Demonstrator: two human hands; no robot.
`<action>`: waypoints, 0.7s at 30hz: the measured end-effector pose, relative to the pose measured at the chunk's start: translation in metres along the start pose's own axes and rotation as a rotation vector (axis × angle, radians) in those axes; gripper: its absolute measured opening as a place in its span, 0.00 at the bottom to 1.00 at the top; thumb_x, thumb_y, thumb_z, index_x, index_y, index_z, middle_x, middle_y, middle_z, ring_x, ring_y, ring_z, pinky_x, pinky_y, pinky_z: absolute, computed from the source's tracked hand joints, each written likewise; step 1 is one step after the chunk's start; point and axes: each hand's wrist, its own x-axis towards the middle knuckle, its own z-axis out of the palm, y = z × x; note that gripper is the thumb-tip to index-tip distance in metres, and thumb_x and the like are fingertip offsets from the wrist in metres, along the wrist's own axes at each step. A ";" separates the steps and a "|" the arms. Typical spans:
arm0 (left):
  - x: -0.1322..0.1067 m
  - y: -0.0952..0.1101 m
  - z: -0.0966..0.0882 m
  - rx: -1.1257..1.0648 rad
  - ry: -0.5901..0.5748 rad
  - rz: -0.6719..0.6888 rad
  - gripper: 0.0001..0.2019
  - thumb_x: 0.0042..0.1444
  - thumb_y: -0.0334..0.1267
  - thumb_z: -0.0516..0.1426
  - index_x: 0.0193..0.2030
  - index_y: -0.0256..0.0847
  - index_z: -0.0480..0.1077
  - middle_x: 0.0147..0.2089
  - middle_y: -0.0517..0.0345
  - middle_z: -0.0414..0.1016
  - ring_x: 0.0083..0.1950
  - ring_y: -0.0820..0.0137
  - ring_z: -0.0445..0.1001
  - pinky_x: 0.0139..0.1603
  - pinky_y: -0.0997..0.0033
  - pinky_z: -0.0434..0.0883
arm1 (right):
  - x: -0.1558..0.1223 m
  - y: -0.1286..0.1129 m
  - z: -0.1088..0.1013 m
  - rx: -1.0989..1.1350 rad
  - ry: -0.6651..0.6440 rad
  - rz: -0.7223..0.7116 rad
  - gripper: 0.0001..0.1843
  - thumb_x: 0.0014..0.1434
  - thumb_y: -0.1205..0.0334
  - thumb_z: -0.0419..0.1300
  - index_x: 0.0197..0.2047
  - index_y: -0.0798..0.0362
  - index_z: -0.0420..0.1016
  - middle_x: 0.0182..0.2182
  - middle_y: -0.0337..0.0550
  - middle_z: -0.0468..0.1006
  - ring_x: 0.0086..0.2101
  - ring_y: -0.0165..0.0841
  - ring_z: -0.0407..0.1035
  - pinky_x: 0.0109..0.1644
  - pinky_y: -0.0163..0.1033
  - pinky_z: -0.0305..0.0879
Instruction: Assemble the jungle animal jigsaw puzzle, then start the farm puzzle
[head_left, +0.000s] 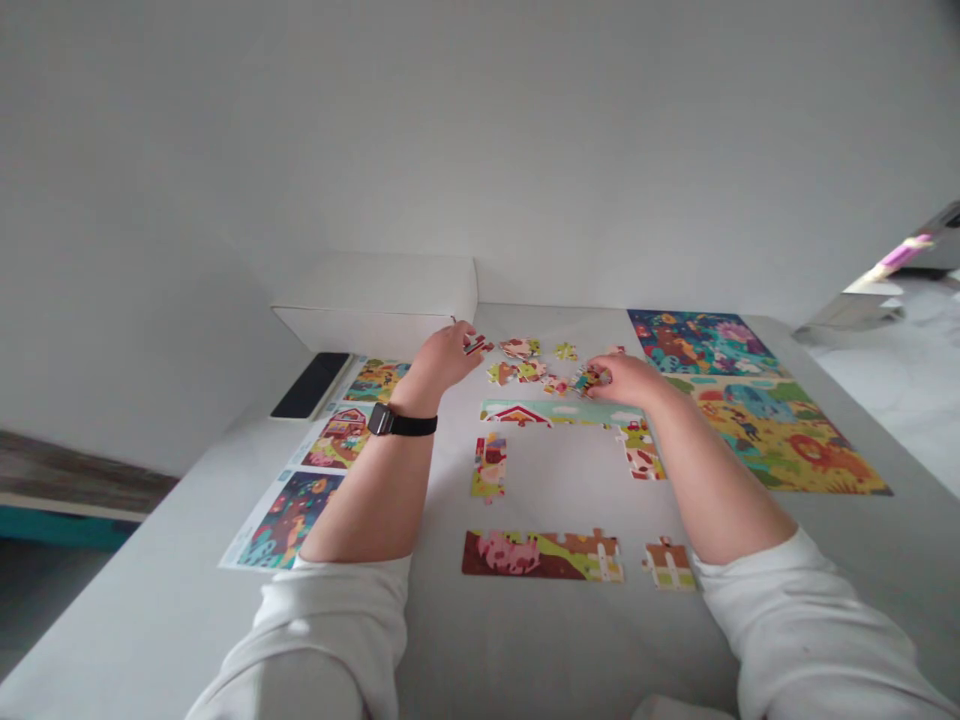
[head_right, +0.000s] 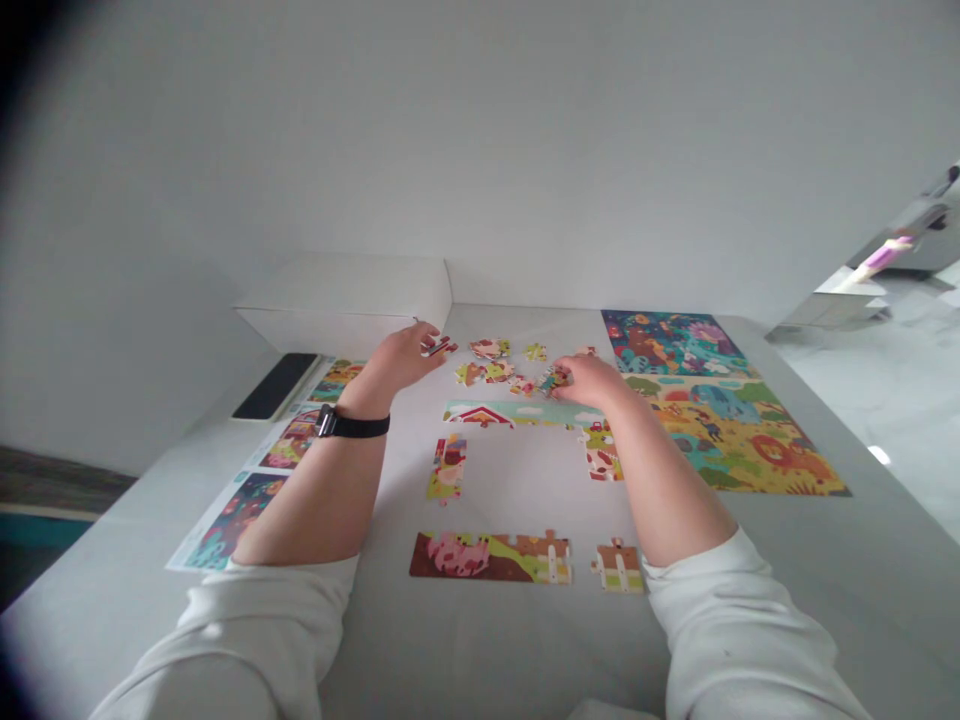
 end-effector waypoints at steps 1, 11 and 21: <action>-0.001 0.001 0.002 0.043 -0.036 0.001 0.22 0.61 0.38 0.63 0.62 0.41 0.73 0.56 0.47 0.83 0.55 0.58 0.81 0.55 0.63 0.75 | 0.000 0.001 0.001 -0.006 -0.015 -0.013 0.32 0.58 0.52 0.73 0.64 0.48 0.79 0.55 0.51 0.84 0.52 0.46 0.79 0.54 0.42 0.72; 0.000 -0.004 0.024 0.259 -0.287 0.030 0.24 0.59 0.35 0.63 0.63 0.41 0.75 0.59 0.44 0.82 0.59 0.55 0.80 0.54 0.64 0.75 | 0.004 0.005 0.008 0.009 0.007 -0.034 0.28 0.57 0.61 0.73 0.61 0.50 0.81 0.52 0.52 0.84 0.51 0.43 0.78 0.56 0.41 0.70; -0.007 0.037 0.060 0.021 -0.069 0.474 0.21 0.68 0.35 0.56 0.66 0.45 0.75 0.70 0.53 0.76 0.71 0.63 0.72 0.74 0.61 0.66 | 0.003 0.009 -0.003 0.205 0.040 0.063 0.09 0.63 0.65 0.65 0.46 0.50 0.85 0.39 0.43 0.86 0.37 0.34 0.78 0.42 0.35 0.67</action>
